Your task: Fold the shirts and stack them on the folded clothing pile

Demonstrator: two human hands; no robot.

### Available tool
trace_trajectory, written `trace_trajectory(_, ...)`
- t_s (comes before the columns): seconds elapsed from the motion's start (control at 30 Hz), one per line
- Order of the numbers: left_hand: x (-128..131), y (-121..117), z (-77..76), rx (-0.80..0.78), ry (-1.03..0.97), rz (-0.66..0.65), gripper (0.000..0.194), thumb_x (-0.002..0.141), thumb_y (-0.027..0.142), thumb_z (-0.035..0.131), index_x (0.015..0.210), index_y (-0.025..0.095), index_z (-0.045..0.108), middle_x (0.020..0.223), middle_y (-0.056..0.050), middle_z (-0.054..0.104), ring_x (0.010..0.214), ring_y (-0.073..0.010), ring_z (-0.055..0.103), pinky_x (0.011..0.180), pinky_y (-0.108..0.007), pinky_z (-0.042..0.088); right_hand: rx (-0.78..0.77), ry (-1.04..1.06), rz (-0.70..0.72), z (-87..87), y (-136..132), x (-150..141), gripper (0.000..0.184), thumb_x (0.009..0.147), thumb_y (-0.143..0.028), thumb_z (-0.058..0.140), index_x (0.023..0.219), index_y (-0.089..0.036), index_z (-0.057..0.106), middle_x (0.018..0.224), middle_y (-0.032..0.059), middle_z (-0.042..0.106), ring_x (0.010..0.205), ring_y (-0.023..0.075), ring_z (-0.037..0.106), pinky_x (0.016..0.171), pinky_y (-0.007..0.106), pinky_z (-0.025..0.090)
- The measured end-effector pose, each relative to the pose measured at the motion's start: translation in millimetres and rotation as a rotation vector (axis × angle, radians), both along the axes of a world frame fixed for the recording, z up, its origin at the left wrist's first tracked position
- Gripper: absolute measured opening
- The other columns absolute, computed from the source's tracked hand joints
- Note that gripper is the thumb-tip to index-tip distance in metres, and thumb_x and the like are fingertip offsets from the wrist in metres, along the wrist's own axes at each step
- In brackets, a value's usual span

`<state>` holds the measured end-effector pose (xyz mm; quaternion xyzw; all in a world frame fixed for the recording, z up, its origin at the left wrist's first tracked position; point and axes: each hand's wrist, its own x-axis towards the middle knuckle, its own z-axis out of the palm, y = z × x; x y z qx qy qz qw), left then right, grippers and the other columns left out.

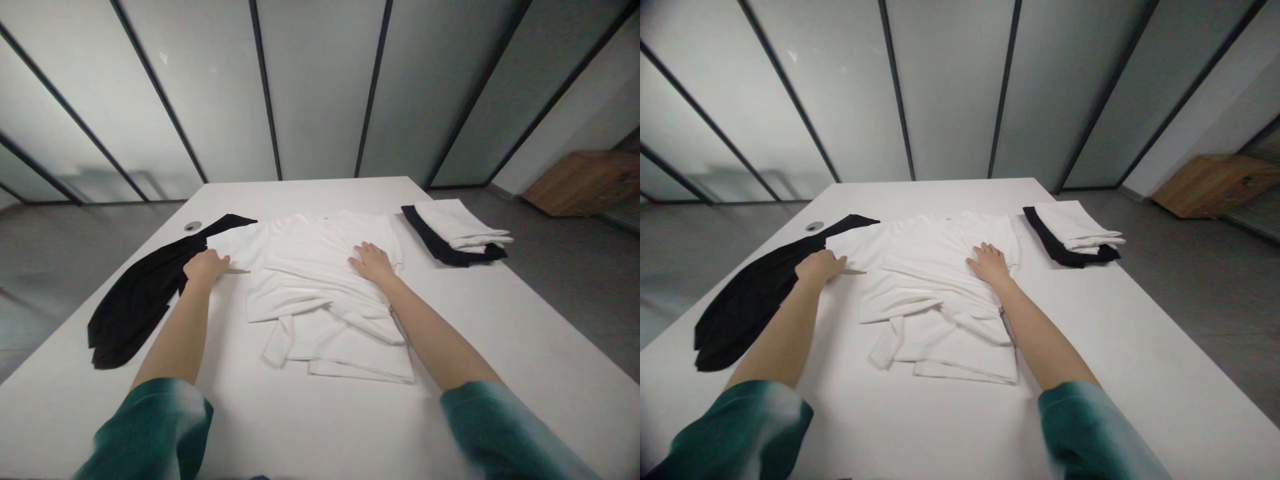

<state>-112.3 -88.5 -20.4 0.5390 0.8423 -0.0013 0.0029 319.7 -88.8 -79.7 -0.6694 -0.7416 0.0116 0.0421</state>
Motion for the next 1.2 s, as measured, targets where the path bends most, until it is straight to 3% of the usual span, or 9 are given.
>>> trace_trajectory(0.1, -11.0, -1.2, 1.5, 0.011, -0.011, 0.124, 0.065, 0.081, 0.051, 0.054, 0.133, 0.012, 0.054, 0.132, -0.025, 0.059, 0.120, -0.0399, 0.059, 0.091, -0.048, 0.051, -0.005, 0.012, -0.002, 0.9, -0.1, -0.6, 0.055, 0.099, -0.047, 0.040, 0.144, -0.018, 0.051, 0.156, 0.0148, 0.041, 0.142, 0.0319, 0.038, 0.113, 0.046, 0.033)
trace_trajectory(0.2, -13.2, 0.9, -0.8, 0.011, -0.051, 0.133, 0.079, 0.078, 0.059, 0.057, 0.139, 0.010, 0.048, 0.140, -0.027, 0.051, 0.126, -0.0425, 0.054, 0.095, -0.051, 0.050, -0.001, 0.017, -0.004, 2.0, -0.7, -1.2, 0.054, 0.098, -0.046, 0.041, 0.144, -0.018, 0.052, 0.155, 0.0150, 0.042, 0.142, 0.0320, 0.038, 0.113, 0.046, 0.033)
trace_trajectory(0.4, -21.2, 18.9, -6.7, -0.017, -0.052, 0.160, 0.083, 0.071, 0.066, 0.064, 0.134, 0.013, 0.057, 0.141, -0.028, 0.051, 0.129, -0.0482, 0.047, 0.097, -0.058, 0.044, 0.005, 0.021, 0.001, 1.4, -0.8, -0.9, 0.054, 0.099, -0.045, 0.041, 0.144, -0.018, 0.052, 0.155, 0.0150, 0.042, 0.142, 0.0320, 0.038, 0.112, 0.046, 0.033)
trace_trajectory(0.5, -22.9, 23.8, -8.6, 0.036, -0.040, 0.182, 0.076, 0.071, 0.063, 0.064, 0.129, 0.014, 0.061, 0.138, -0.027, 0.054, 0.126, -0.0477, 0.049, 0.096, -0.057, 0.044, 0.004, 0.019, 0.001, 1.1, -0.7, -0.9, 0.054, 0.099, -0.045, 0.041, 0.143, -0.018, 0.052, 0.155, 0.0151, 0.042, 0.141, 0.0321, 0.039, 0.112, 0.046, 0.034)
trace_trajectory(0.7, -12.1, 26.8, 1.0, 0.210, 0.055, 0.058, 0.038, 0.081, 0.029, 0.054, 0.113, 0.015, 0.068, 0.132, -0.023, 0.058, 0.122, -0.0411, 0.052, 0.099, -0.054, 0.041, 0.011, 0.015, -0.002, 1.7, -1.0, -1.9, 0.051, 0.099, -0.045, 0.042, 0.142, -0.021, 0.053, 0.154, 0.0132, 0.044, 0.141, 0.0307, 0.040, 0.111, 0.045, 0.035)
trace_trajectory(0.87, -4.6, 46.6, 30.3, 0.234, -0.297, -0.009, 0.028, 0.083, 0.032, 0.052, 0.103, 0.015, 0.064, 0.108, -0.017, 0.068, 0.102, -0.0334, 0.064, 0.084, -0.043, 0.051, 0.007, 0.013, -0.001, 0.9, -0.9, -1.8, 0.053, 0.099, -0.045, 0.041, 0.144, -0.020, 0.051, 0.155, 0.0135, 0.042, 0.142, 0.0309, 0.038, 0.112, 0.045, 0.034)
trace_trajectory(1.0, 20.9, 59.0, 58.4, 0.384, -0.541, -0.117, 0.019, 0.082, 0.035, 0.057, 0.092, 0.018, 0.060, 0.092, -0.008, 0.068, 0.087, -0.0255, 0.065, 0.076, -0.036, 0.053, 0.013, 0.015, 0.003, -1.1, -0.4, -1.0, 0.054, 0.099, -0.046, 0.041, 0.145, -0.019, 0.050, 0.156, 0.0144, 0.041, 0.142, 0.0312, 0.038, 0.112, 0.046, 0.033)
trace_trajectory(1.1, 55.8, 60.6, 74.5, 0.411, -0.818, -0.322, 0.020, 0.080, 0.035, 0.062, 0.091, 0.019, 0.058, 0.089, -0.004, 0.067, 0.084, -0.0214, 0.066, 0.076, -0.034, 0.054, 0.016, 0.017, 0.002, -2.4, -0.1, -0.7, 0.055, 0.099, -0.046, 0.041, 0.145, -0.019, 0.050, 0.156, 0.0146, 0.041, 0.142, 0.0312, 0.038, 0.113, 0.045, 0.033)
trace_trajectory(1.2, 88.8, 61.5, 78.7, 0.289, -1.219, -0.589, 0.032, 0.078, 0.042, 0.067, 0.099, 0.020, 0.059, 0.106, -0.006, 0.068, 0.090, -0.0205, 0.070, 0.082, -0.035, 0.055, 0.014, 0.024, -0.003, -2.9, -0.1, -0.8, 0.054, 0.099, -0.047, 0.041, 0.145, -0.020, 0.050, 0.156, 0.0139, 0.041, 0.143, 0.0306, 0.038, 0.113, 0.044, 0.033)
